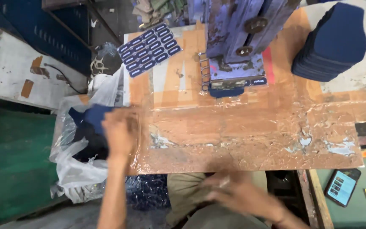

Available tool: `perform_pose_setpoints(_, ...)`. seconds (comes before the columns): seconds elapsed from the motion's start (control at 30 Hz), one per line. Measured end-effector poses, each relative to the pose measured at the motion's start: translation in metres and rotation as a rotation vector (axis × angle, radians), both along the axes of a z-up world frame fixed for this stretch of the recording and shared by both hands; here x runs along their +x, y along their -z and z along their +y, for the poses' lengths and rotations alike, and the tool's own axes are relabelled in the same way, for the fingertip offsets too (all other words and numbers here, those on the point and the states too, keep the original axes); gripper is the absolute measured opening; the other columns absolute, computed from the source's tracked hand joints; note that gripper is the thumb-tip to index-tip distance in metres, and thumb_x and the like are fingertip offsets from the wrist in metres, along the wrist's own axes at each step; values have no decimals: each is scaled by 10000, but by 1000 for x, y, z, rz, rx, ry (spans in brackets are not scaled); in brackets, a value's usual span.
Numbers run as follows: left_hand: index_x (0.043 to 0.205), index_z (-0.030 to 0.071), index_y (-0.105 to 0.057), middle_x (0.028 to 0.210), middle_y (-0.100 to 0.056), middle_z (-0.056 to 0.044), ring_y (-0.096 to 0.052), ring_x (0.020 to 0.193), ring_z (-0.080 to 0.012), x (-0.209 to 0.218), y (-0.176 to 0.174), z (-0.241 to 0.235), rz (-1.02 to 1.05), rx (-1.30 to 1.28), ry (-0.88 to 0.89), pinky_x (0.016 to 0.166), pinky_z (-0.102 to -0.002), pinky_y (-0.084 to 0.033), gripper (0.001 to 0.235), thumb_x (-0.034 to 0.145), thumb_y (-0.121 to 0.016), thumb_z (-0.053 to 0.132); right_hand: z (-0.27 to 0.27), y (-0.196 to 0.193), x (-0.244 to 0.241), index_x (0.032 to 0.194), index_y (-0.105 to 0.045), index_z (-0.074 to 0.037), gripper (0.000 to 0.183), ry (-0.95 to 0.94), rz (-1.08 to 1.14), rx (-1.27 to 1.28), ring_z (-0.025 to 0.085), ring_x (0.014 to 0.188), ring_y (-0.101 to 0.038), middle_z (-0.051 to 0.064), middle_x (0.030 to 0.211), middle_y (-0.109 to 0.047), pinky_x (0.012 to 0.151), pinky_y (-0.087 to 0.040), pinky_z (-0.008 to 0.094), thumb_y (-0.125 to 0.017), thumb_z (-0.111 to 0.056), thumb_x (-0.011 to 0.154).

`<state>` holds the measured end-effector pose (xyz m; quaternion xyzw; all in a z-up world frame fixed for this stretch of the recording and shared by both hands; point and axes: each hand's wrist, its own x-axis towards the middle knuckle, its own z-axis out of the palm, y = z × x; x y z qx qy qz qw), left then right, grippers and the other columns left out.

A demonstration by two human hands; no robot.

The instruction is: Pressing labels onto fabric pieces using an industrial machine.

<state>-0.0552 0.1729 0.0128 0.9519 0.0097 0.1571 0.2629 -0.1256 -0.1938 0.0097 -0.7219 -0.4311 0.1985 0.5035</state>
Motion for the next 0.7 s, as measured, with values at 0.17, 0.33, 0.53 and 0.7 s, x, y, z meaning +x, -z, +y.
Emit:
perform_pose_setpoints(0.17, 1386, 20, -605, 1379, -616, -194, -532, 1271, -430, 92, 11, 12, -170, 229, -76, 1054, -538, -400, 573, 929, -746, 334, -54, 2, 48, 1045, -770, -129, 189, 694, -197, -230, 118, 781, -774, 37, 1077, -801, 624, -612, 246, -759, -116, 857)
perform_pose_setpoints(0.33, 1322, 48, -651, 1323, -679, -213, -593, 1241, -433, 177, 62, 3, -208, 258, 27, 1057, -500, -468, 441, 976, -688, 320, -67, 28, 54, 1052, -773, -40, 151, 987, 186, -149, 99, 605, -668, 93, 748, -753, 531, -519, 248, -742, -123, 930)
perform_pose_setpoints(0.53, 1186, 82, -687, 1143, -737, -140, -697, 1108, -331, 182, 69, 5, -45, 305, -70, 923, -465, -556, 185, 1025, -597, 104, -52, 14, 58, 1008, -781, -28, 183, 1012, -68, -216, 102, 560, -672, 84, 806, -751, 509, -531, 259, -767, -156, 877)
perform_pose_setpoints(0.7, 1167, 25, -682, 1055, -730, -176, -674, 965, -390, 154, 14, -11, -148, 178, 26, 819, -488, -538, 335, 879, -692, 196, -52, 16, 58, 986, -779, -28, 167, 998, -105, -208, 109, 557, -666, 77, 782, -756, 513, -527, 264, -768, -157, 880)
